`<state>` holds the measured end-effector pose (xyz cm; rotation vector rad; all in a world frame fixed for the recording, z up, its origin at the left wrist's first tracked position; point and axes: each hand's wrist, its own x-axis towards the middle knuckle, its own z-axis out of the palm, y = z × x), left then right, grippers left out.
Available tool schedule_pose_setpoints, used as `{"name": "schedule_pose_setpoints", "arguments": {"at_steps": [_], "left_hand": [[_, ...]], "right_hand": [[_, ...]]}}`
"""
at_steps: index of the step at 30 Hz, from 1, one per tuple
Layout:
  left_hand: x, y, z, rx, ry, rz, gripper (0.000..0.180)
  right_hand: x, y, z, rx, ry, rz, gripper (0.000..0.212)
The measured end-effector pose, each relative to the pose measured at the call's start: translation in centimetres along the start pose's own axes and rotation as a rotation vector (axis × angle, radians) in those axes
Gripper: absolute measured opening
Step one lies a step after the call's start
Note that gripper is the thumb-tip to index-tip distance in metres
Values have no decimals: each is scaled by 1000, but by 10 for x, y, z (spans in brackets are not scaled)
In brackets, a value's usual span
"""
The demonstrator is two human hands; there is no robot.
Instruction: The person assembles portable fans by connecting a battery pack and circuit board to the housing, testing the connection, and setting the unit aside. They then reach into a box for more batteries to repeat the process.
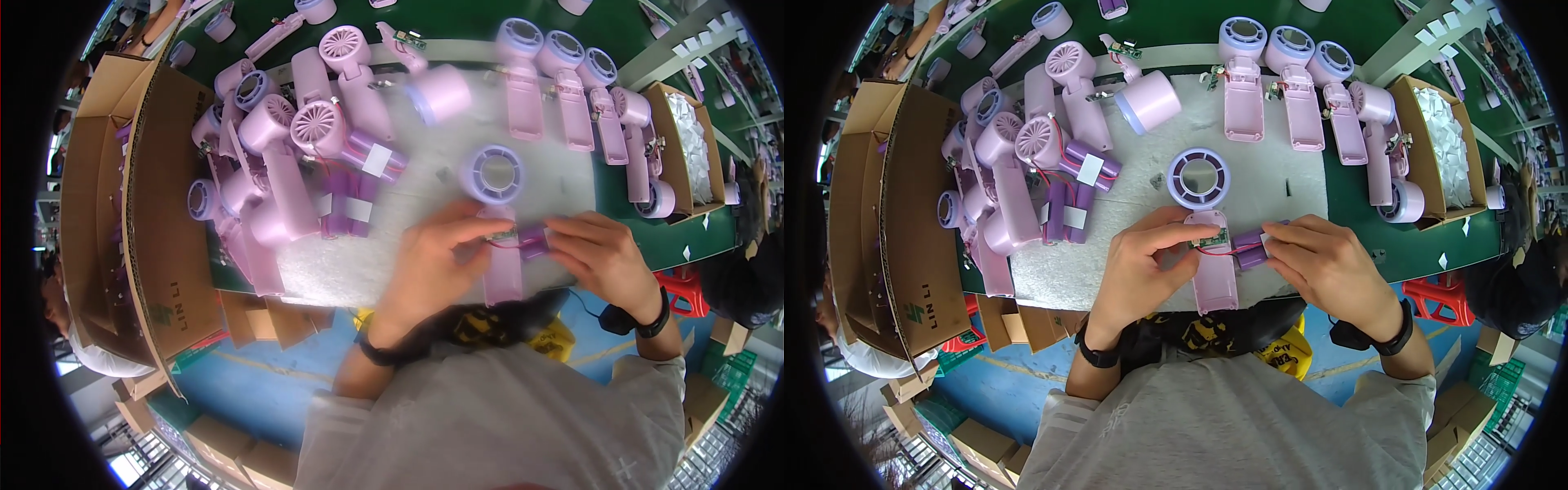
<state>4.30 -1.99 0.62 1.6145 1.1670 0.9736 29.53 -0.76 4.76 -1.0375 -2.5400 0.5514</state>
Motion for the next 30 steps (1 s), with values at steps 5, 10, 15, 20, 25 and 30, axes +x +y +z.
{"name": "schedule_pose_setpoints", "arguments": {"at_steps": [5,10,15,20,25,30], "left_hand": [[1,1,-1,17,-4,8,40],[3,0,-1,-7,-11,8,39],[3,0,-1,8,-12,7,39],[3,-2,0,21,-4,27,40],[4,-2,2,40,10,65,40],[5,-3,2,34,6,62,39]], "right_hand": [[-5,-7,1,-47,-3,4,21],[2,-19,0,-177,-107,80,20],[8,-15,-1,-238,-241,109,23],[8,3,-38,108,-216,250,19],[-25,46,-92,66,91,604,15],[-3,-4,-40,18,109,352,19]]}}
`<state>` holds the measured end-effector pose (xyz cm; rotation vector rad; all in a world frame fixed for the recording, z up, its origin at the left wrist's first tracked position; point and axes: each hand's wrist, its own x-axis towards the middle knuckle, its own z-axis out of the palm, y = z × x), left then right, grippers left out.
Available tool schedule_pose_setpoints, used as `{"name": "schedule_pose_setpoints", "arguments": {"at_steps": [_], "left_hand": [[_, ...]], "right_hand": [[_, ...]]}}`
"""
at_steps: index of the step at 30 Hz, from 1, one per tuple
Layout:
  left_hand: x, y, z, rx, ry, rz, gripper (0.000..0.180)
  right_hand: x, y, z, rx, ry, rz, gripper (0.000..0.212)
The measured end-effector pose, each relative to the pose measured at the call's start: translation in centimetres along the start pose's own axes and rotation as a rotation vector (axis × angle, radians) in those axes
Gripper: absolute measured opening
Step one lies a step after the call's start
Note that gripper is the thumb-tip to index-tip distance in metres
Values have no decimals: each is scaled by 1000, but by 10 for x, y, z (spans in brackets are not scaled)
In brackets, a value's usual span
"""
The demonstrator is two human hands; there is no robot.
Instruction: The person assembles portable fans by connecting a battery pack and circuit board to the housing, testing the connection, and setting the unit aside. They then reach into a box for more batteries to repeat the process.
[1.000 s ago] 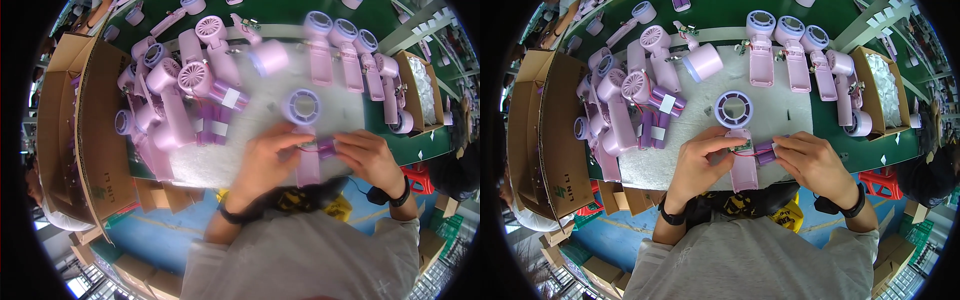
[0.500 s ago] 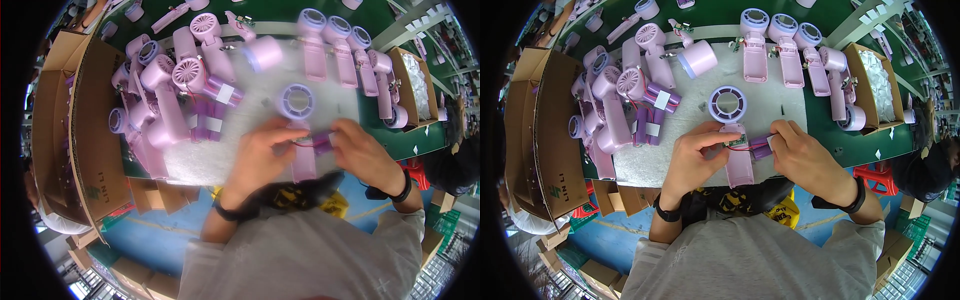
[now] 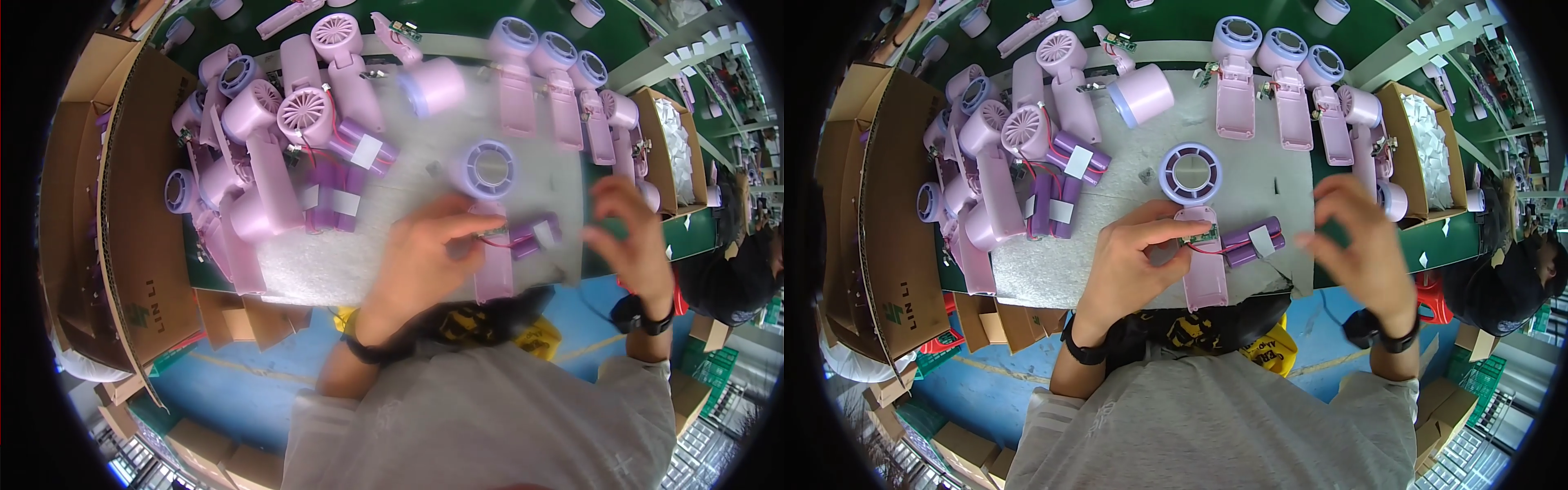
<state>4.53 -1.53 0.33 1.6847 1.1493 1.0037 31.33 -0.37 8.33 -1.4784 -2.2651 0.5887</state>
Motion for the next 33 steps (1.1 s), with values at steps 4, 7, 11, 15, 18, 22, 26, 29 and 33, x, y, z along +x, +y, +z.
{"name": "schedule_pose_setpoints", "arguments": {"at_steps": [4,7,11,15,18,22,26,29,33], "left_hand": [[-2,1,-2,-11,-3,-34,39],[-1,-1,0,-3,9,18,38],[-1,0,-1,-10,3,-2,38],[-2,-1,0,-11,2,10,38],[-1,0,0,-6,4,6,37],[-2,-1,-1,-6,3,2,37],[-2,-3,1,0,15,35,37],[-3,-2,1,0,21,38,37],[0,0,3,-14,21,-2,37]], "right_hand": [[-1,-10,37,-171,-85,-159,21],[1,-2,42,-208,-96,-208,22],[2,2,39,-137,-114,-238,21],[1,-5,36,-127,-154,-181,21],[1,-9,37,-140,-161,-192,21],[4,0,44,-121,-158,-218,22],[7,42,10,-6,55,-149,15],[-9,120,-58,-342,507,214,22],[-4,74,-44,-387,568,327,35]]}}
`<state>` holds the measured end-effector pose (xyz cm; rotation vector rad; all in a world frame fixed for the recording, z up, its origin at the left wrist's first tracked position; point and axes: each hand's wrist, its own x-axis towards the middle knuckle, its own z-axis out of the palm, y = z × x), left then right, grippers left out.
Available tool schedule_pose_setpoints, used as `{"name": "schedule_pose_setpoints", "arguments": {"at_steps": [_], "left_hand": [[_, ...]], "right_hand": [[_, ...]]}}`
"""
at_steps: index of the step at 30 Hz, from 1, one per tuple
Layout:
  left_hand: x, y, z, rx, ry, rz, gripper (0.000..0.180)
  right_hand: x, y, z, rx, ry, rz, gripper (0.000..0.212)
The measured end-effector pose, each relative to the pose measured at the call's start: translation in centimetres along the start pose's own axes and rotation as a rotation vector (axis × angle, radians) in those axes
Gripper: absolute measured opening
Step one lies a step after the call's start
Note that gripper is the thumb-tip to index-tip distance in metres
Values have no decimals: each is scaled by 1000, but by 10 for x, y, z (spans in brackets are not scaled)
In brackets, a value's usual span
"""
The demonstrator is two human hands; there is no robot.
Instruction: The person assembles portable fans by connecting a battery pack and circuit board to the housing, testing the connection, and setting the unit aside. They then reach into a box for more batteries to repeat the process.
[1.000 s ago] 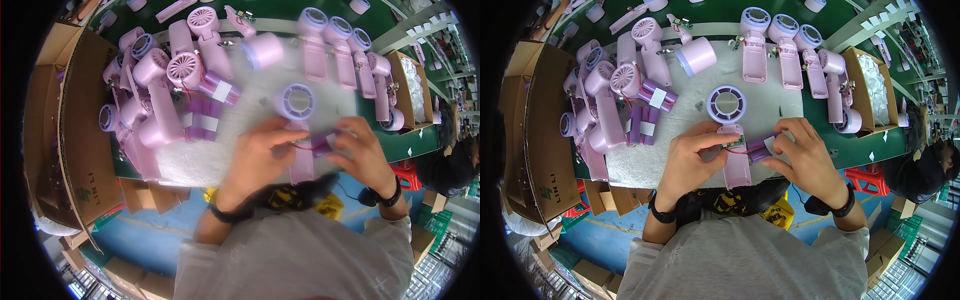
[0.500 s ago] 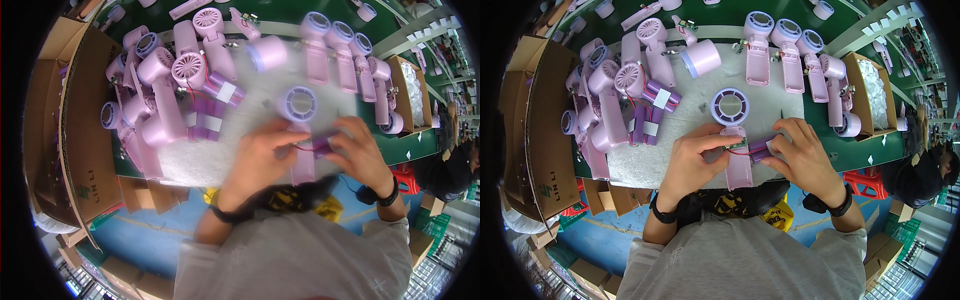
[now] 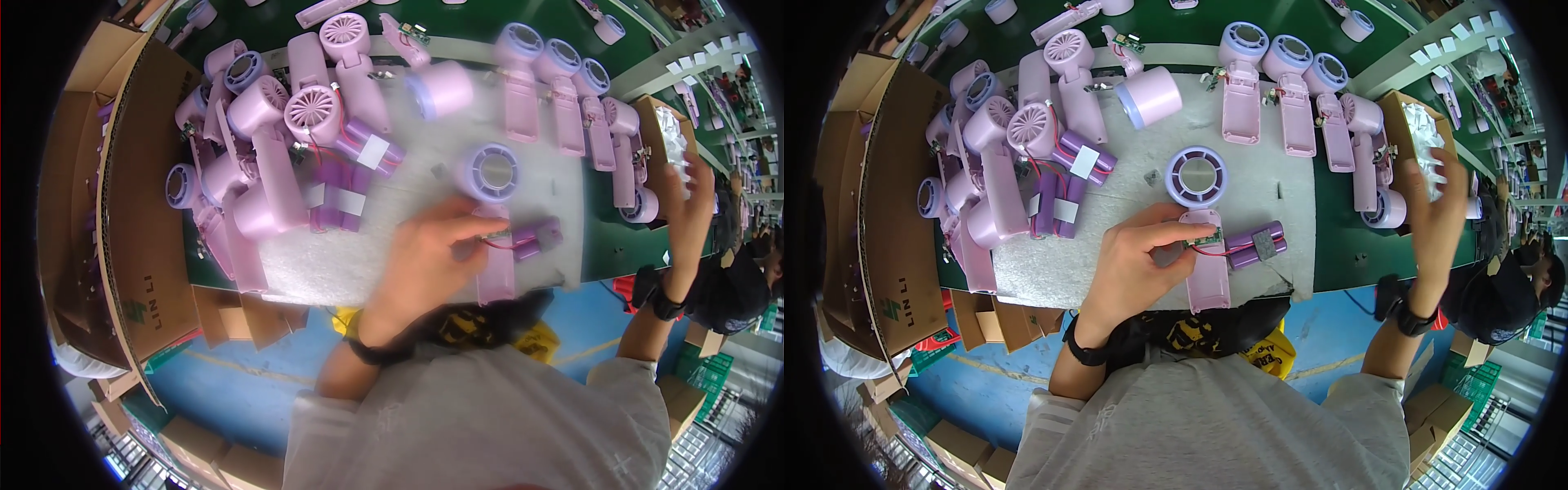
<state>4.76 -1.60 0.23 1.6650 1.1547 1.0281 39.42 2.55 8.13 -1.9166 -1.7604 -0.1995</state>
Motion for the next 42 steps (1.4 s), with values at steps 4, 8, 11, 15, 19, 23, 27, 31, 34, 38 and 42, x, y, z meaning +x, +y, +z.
{"name": "schedule_pose_setpoints", "arguments": {"at_steps": [4,8,11,15,19,23,27,31,34,38,42], "left_hand": [[-1,0,-2,-12,-16,-24,37],[-2,-1,-2,25,-1,-21,37],[-2,-1,-2,54,-4,-15,38],[-3,-5,0,115,17,47,38],[-1,-5,1,123,14,76,37],[-2,-5,0,127,6,46,37],[-2,-8,2,183,31,95,38],[-3,-6,2,182,15,94,38],[-2,-3,2,192,6,122,39],[-4,-5,1,177,23,141,38],[-4,-4,-2,176,5,164,38]], "right_hand": [[-52,-94,30,440,-631,-498,57],[-55,-93,52,550,-805,-574,58],[-53,-87,50,595,-858,-562,55],[-59,-92,41,567,-852,-546,47],[-63,-95,41,533,-767,-587,43],[-51,-81,43,632,-855,-598,46],[-38,-73,40,797,-1232,-311,53],[-42,-79,34,1115,-1556,211,68],[-56,-89,24,1486,-1638,415,76],[-64,-90,23,1489,-1590,146,85],[-57,-91,21,1248,-1486,105,85]]}}
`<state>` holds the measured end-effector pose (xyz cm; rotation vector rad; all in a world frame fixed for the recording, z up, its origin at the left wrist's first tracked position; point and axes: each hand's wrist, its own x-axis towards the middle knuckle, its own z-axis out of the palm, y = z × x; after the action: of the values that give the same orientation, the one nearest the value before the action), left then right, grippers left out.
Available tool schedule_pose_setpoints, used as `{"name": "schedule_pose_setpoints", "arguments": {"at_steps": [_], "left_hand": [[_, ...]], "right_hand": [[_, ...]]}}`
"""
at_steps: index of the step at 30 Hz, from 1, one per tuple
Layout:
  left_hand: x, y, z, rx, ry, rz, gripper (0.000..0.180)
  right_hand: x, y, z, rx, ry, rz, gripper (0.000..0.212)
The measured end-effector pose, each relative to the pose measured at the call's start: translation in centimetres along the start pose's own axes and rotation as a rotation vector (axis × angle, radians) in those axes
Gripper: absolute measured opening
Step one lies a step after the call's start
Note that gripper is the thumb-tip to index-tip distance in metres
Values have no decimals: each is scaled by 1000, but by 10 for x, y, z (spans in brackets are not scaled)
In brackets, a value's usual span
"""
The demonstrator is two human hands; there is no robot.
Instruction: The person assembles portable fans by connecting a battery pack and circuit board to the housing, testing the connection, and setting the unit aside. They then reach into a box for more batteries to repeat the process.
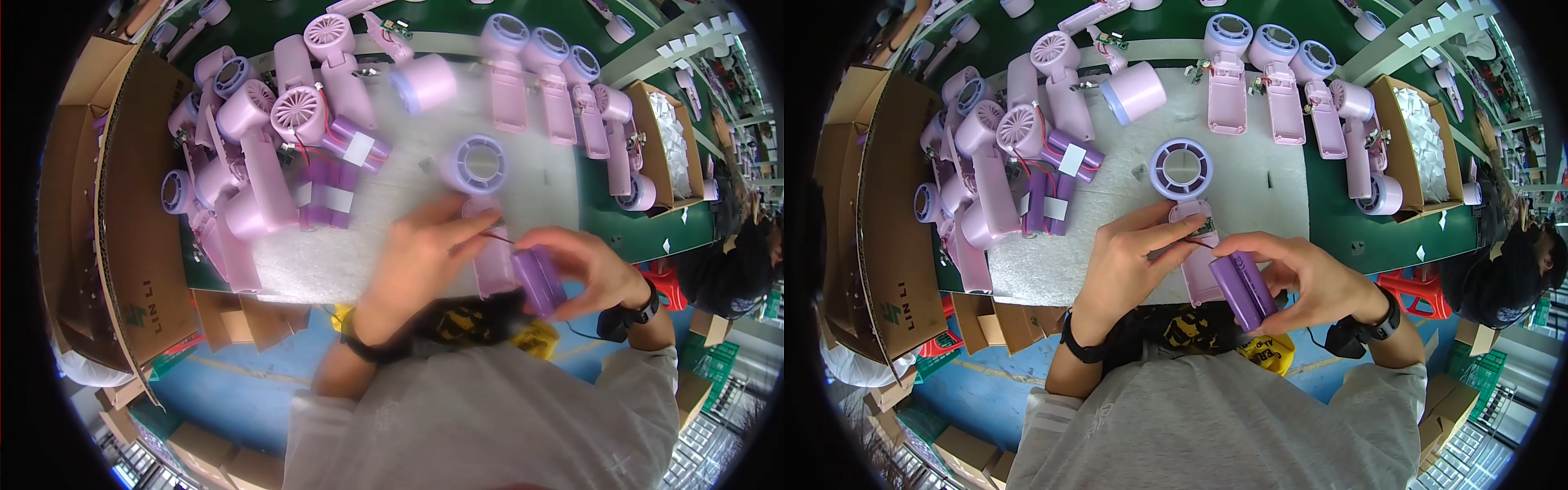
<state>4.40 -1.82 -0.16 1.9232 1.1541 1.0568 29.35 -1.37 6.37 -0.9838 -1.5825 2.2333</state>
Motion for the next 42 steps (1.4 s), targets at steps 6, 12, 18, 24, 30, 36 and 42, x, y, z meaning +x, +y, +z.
{"name": "schedule_pose_setpoints", "arguments": {"at_steps": [6,12,18,24,30,36,42], "left_hand": [[2,4,-7,13,-99,0,37],[2,4,-8,54,-142,25,35],[3,3,-10,55,-160,32,34],[2,2,-11,47,-152,46,34],[3,3,-13,51,-168,49,36],[3,4,-14,-13,-174,31,36],[4,3,-17,-40,-183,12,36]], "right_hand": [[9,-7,-8,-636,54,-304,76],[19,5,11,-758,182,-319,72],[29,27,19,-758,291,-438,72],[26,25,34,-865,345,-449,65],[19,27,40,-941,387,-453,56],[20,29,38,-978,376,-486,51],[24,21,34,-994,357,-500,45]]}}
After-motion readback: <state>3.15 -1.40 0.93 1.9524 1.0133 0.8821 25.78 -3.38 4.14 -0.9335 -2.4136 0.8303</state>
